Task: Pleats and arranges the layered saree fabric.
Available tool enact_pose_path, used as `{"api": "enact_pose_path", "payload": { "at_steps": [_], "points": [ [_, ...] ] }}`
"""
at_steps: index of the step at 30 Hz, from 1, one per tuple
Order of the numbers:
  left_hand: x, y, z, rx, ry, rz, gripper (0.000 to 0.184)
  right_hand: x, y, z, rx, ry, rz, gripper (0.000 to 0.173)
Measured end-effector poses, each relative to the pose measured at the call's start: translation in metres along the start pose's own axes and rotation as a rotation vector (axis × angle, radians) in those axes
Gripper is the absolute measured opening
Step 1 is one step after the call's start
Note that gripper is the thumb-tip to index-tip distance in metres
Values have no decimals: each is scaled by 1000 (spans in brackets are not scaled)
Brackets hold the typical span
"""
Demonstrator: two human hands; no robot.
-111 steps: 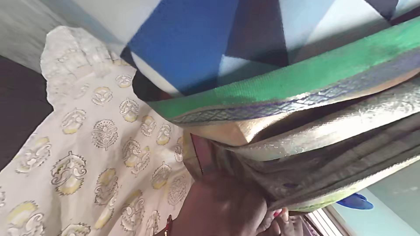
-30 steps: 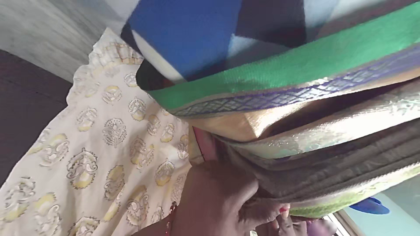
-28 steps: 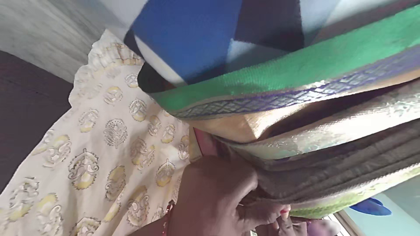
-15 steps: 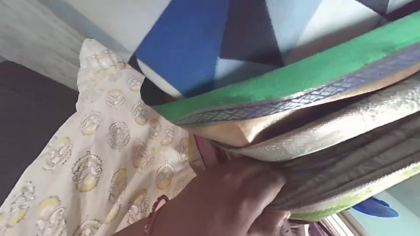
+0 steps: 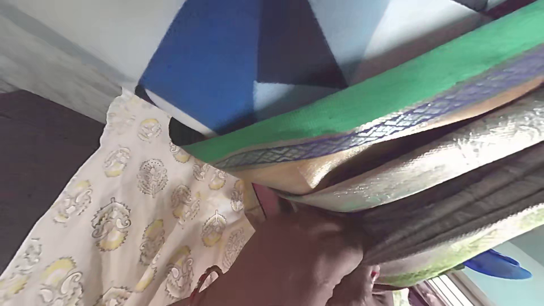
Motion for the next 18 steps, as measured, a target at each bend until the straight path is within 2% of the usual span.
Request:
{"api": "enact_pose_path", "payload": {
  "at_steps": [5,10,18],
  "points": [
    [-1,0,-1,-18,11,-13,21,1,-4,3,3,5,28,17],
    [0,0,-2,-18,8,-8,21,47,-41,28,-29,65,-25,27],
    [7,-9,-11,-138,-97,52,29,43,-64,34,-197,75,188,23]
  ]
}}
Point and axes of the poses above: each hand's wrist, its own z-axis towards the middle knuckle, its own y-axis out of the back of the hand, x = y × z, the point moved 2 cm from there along z, towards the middle knuckle, and after that the axes turned 7 degrees about -x, right-handed, at the moved point
